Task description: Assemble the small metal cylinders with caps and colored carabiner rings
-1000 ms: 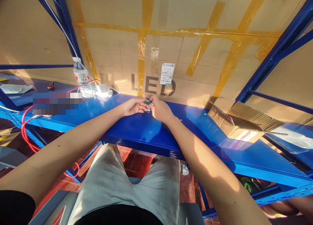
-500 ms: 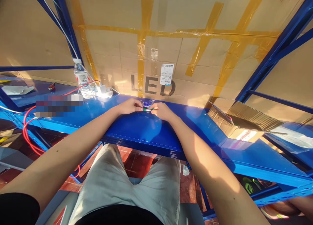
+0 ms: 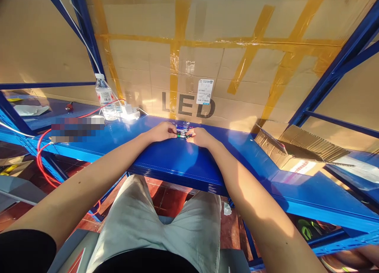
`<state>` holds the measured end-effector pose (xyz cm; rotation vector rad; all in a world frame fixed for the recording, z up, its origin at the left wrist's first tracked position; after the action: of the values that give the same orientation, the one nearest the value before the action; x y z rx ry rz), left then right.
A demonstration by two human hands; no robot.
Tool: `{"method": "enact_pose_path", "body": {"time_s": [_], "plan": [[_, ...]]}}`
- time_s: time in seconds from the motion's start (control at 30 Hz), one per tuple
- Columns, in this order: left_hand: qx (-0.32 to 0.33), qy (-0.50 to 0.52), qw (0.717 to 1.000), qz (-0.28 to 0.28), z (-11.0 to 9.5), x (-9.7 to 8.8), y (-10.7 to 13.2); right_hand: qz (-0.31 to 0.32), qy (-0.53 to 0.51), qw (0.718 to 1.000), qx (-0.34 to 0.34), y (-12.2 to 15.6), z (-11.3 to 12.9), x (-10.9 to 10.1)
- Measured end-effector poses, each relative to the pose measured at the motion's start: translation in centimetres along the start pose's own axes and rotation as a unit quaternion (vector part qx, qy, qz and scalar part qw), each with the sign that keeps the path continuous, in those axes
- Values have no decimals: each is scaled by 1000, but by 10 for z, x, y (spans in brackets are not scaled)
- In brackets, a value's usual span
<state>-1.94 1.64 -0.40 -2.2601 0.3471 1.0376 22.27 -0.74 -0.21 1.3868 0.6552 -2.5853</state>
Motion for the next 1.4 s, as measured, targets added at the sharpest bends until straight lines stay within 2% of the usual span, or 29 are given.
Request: {"method": "enact_pose_path", "body": {"time_s": [0.2, 0.27, 0.33, 0.43, 0.5, 0.9, 1.2, 1.4], "plan": [[-47, -15, 997, -53, 10, -5, -2, -51, 9, 999, 1, -2, -7, -3], [-96, -63, 989, -96, 16, -11, -2, -45, 5, 999, 14, -1, -10, -9], [-169, -141, 968, -122, 23, -17, -1, -33, 6, 999, 16, 0, -12, -15], [-227, -218, 944, -98, 31, -21, 0, -21, 22, 999, 20, 2, -13, -20], [-223, -228, 944, -80, 34, -21, 0, -13, 27, 999, 27, 2, -13, -21], [-218, -219, 949, -66, 29, -24, 1, 8, 12, 999, 48, 4, -9, -21], [-206, -231, 949, -64, 31, -23, 0, 9, 12, 999, 44, 3, -9, -21], [-209, -200, 954, -84, 28, -22, 3, 3, 10, 999, 38, 4, -9, -21]]}}
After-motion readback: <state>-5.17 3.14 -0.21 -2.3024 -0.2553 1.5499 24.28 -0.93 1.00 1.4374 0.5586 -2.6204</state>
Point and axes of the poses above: each hand's wrist, its own y-axis away from the middle knuckle, its own x-axis out of the palm, z = x × y, the point moved 1 cm from there along -y, towards the middle knuckle, and after that the axes turned 7 degrees about -z, right-handed, at the moved point
